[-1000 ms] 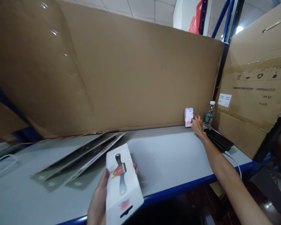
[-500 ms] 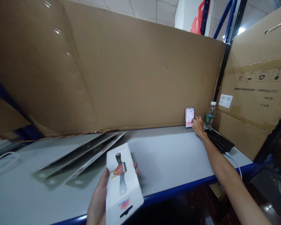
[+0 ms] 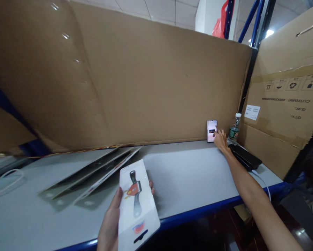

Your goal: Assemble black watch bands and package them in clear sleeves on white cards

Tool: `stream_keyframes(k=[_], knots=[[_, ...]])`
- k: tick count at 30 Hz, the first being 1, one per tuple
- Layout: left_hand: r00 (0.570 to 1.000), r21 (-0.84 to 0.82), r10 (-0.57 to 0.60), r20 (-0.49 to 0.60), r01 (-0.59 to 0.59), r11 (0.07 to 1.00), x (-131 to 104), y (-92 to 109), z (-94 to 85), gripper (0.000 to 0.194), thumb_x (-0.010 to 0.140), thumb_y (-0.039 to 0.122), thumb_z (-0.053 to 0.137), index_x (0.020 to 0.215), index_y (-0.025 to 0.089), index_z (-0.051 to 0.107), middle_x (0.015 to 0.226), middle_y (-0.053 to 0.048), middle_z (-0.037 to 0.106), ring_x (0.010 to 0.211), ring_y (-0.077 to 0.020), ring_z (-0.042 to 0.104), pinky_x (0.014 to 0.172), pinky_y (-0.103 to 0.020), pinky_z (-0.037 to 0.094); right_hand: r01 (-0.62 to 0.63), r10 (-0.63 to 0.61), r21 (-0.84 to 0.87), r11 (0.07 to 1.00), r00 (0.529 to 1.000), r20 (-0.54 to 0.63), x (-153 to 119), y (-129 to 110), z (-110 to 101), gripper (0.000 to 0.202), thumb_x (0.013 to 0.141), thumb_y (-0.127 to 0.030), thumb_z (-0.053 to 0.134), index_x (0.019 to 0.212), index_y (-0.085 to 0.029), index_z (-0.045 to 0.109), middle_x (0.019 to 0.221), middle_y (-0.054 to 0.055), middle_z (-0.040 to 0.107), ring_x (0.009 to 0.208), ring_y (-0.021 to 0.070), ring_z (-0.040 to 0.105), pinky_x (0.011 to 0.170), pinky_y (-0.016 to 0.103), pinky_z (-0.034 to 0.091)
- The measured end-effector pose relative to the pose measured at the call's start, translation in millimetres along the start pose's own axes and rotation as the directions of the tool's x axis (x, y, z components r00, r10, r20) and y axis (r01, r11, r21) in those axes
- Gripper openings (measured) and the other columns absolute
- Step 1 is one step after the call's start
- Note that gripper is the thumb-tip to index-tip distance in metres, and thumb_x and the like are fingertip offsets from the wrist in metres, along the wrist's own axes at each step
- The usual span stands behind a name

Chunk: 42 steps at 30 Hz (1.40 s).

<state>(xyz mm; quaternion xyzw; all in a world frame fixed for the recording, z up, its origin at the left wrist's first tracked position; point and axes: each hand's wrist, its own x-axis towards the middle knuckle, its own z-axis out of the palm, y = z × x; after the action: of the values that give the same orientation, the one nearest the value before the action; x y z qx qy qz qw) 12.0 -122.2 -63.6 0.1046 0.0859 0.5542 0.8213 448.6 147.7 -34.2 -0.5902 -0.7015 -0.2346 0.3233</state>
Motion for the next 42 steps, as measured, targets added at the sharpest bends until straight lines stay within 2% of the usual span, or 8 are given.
stream_keyframes(k=[3, 8, 14, 17, 21, 25, 33, 42], knots=[[1.0, -0.007, -0.012, 0.023, 0.013, 1.0, -0.2, 0.4, -1.1, 0.064, 0.1, 0.053, 0.033, 0.134, 0.01, 0.065, 0.109, -0.022, 0.076, 0.098, -0.0355, 0.075, 0.089, -0.049, 0.059, -0.067, 0.067, 0.0, 0.998, 0.998, -0.021, -1.0, -1.3, -1.7, 0.028, 0.085, -0.006, 0.046, 0.09, -0.02, 0.07, 0.15, 0.008, 0.051, 0.118, 0.03, 0.048, 0.096, 0.042, 0.042], [0.999, -0.023, 0.015, -0.041, -0.016, 1.0, 0.0, -0.6, 1.3, 0.063, 0.1, 0.054, 0.034, 0.135, 0.011, 0.065, 0.105, -0.021, 0.077, 0.093, -0.0341, 0.076, 0.087, -0.049, 0.06, -0.267, 0.267, 0.02, 0.964, 0.961, -0.068, -3.3, -1.7, -9.5, 0.039, 0.085, -0.007, 0.044, 0.115, -0.014, 0.067, 0.13, 0.017, 0.062, 0.114, 0.0307, 0.052, 0.098, 0.042, 0.042], [0.969, 0.026, 0.084, -0.23, -0.08, 0.996, -1.2, -3.2, 10.8, 0.057, 0.1, 0.048, 0.039, 0.138, 0.011, 0.061, 0.097, -0.017, 0.078, 0.083, -0.0298, 0.077, 0.081, -0.044, 0.062, -0.023, 0.024, 0.036, 0.999, 0.999, -0.036, 1.8, -5.3, -10.5, 0.034, 0.083, -0.004, 0.043, 0.103, -0.018, 0.065, 0.158, 0.008, 0.042, 0.141, 0.031, 0.035, 0.108, 0.048, 0.037], [0.964, 0.037, 0.095, -0.25, -0.089, 0.995, -1.7, -4.8, 14.1, 0.057, 0.1, 0.047, 0.039, 0.14, 0.011, 0.06, 0.096, -0.017, 0.078, 0.081, -0.0294, 0.077, 0.08, -0.043, 0.062, 0.026, -0.027, 0.051, 0.998, 0.999, 0.019, 5.8, -6.2, -9.1, 0.029, 0.08, -0.003, 0.044, 0.091, -0.02, 0.065, 0.16, 0.004, 0.04, 0.144, 0.032, 0.031, 0.107, 0.052, 0.037], [0.969, 0.029, 0.092, -0.23, -0.088, 0.996, -1.2, -5.2, 14.9, 0.058, 0.1, 0.047, 0.039, 0.139, 0.011, 0.06, 0.095, -0.018, 0.078, 0.081, -0.0299, 0.077, 0.08, -0.043, 0.062, -0.043, 0.047, 0.077, 0.996, 0.998, -0.044, 6.9, 1.3, -11.2, 0.024, 0.081, -0.004, 0.044, 0.085, -0.021, 0.062, 0.158, 0.005, 0.043, 0.14, 0.0304, 0.036, 0.106, 0.05, 0.039], [0.95, 0.069, 0.112, -0.292, -0.096, 0.993, -1.3, -4.2, 14.7, 0.054, 0.1, 0.044, 0.04, 0.138, 0.011, 0.06, 0.1, -0.018, 0.078, 0.082, -0.0297, 0.077, 0.078, -0.042, 0.062, -0.119, 0.124, 0.076, 0.99, 0.99, -0.068, 1.4, 6.4, -13.6, 0.025, 0.081, -0.003, 0.044, 0.084, -0.02, 0.061, 0.156, 0.008, 0.046, 0.137, 0.0296, 0.039, 0.106, 0.047, 0.04], [0.972, 0.036, 0.09, -0.216, -0.084, 0.996, -2.7, -3.8, 13.3, 0.054, 0.1, 0.045, 0.039, 0.136, 0.012, 0.063, 0.103, -0.019, 0.078, 0.086, -0.0311, 0.077, 0.08, -0.044, 0.062, -0.067, 0.066, 0.03, 0.997, 0.998, 0.017, -4.8, -6.9, -17.3, 0.025, 0.085, -0.004, 0.044, 0.084, -0.021, 0.063, 0.154, 0.004, 0.048, 0.128, 0.0305, 0.044, 0.097, 0.045, 0.043], [0.963, 0.096, 0.104, -0.25, -0.082, 0.992, -1.2, 1.7, 4.5, 0.048, 0.1, 0.044, 0.043, 0.121, 0.011, 0.071, 0.106, -0.02, 0.077, 0.085, -0.0331, 0.077, 0.077, -0.045, 0.063, -0.05, 0.048, 0.026, 0.998, 0.998, 0.051, -2.1, -8.4, -16.5, 0.026, 0.085, -0.005, 0.044, 0.086, -0.021, 0.064, 0.156, 0.003, 0.047, 0.129, 0.0329, 0.044, 0.097, 0.049, 0.042]])
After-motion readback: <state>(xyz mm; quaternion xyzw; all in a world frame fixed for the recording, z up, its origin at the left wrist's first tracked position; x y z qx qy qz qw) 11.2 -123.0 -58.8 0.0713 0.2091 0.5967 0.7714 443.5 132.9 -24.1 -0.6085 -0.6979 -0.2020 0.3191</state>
